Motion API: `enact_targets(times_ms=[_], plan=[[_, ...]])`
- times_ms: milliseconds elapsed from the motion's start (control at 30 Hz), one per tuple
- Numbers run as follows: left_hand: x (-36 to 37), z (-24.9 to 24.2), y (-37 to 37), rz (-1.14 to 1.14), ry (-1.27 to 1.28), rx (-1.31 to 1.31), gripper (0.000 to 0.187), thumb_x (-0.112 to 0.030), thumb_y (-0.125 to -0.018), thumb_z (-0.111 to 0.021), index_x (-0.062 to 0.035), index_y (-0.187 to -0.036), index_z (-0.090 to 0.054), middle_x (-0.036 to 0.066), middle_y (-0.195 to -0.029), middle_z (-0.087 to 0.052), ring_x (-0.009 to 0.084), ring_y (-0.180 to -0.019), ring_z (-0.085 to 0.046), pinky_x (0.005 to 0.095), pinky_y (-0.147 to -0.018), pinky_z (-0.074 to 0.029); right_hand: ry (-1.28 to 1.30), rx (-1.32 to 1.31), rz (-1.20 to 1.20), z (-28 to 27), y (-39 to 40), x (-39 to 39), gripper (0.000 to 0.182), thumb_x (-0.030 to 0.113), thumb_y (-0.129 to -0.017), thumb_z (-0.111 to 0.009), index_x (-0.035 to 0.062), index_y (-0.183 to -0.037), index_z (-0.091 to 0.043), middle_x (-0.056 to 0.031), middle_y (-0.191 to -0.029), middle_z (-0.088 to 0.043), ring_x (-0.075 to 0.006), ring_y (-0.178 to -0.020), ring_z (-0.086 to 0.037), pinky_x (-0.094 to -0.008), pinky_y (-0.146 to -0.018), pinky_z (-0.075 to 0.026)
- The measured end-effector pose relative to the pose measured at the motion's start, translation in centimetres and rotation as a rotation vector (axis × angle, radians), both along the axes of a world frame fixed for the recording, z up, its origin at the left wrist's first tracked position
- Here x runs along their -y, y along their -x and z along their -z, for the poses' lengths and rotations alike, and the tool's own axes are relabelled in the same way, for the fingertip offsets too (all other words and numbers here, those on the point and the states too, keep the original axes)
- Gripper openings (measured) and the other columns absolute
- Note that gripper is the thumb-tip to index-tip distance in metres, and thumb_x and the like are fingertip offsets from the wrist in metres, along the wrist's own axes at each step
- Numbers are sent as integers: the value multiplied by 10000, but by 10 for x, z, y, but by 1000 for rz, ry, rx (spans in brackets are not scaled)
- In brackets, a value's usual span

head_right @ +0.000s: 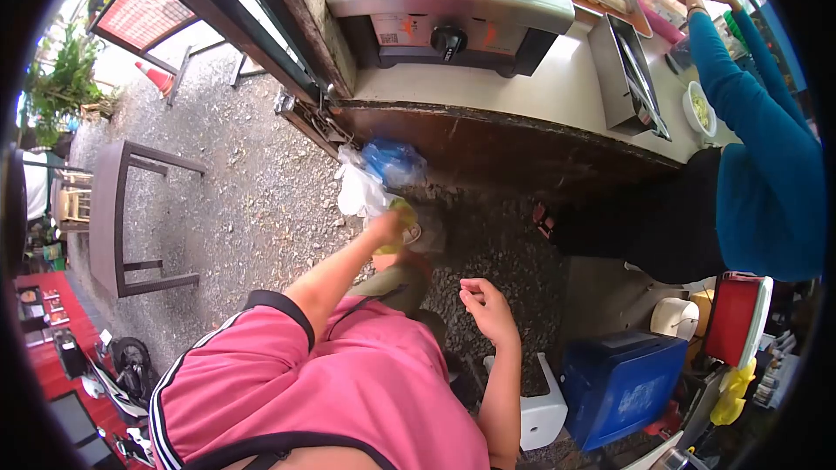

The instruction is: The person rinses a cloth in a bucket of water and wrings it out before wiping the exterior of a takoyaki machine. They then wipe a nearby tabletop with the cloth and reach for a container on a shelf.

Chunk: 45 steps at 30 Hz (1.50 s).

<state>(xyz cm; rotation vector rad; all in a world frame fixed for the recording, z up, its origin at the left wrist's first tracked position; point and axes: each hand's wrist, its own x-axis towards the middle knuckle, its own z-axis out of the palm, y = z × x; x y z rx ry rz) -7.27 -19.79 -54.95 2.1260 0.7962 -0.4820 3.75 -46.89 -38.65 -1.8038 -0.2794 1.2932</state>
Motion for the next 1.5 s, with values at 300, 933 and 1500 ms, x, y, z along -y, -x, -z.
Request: enact_targets(times_ms=[300, 933, 1500], plan=[[91, -95, -39, -233, 1081, 261, 572, -292, -865, -637, -36, -1316, -396, 218, -1193, -554, 307, -1074, -572, 406, -779, -540, -425, -479, 795, 98, -11, -17, 452, 338, -954, -532, 109, -1328, -422, -98, -1190, -564, -245, -1067, -584, -401, -875, -507], [-66, 94, 120, -916, 703, 519, 230, -69, -797, -576, -28, -1023, -564, 158, -1062, -577, 268, -1014, -542, 375, -838, -489, -109, 479, -44, 168, 94, -246, 311, 225, -843, -615, 57, -1104, -602, -210, -1075, -603, -373, -1044, -560, -437, -888, -449], [-97, -2, 91, -1359, 1332, 627, 457, -218, -884, -419, 54, -1250, -449, 201, -1240, -551, 317, -1125, -546, 459, -1029, -394, -260, 585, -272, 160, 117, -246, 458, 184, -828, -623, 123, -1234, -418, -231, -1086, -433, -446, -938, -556, -498, -806, -480]])
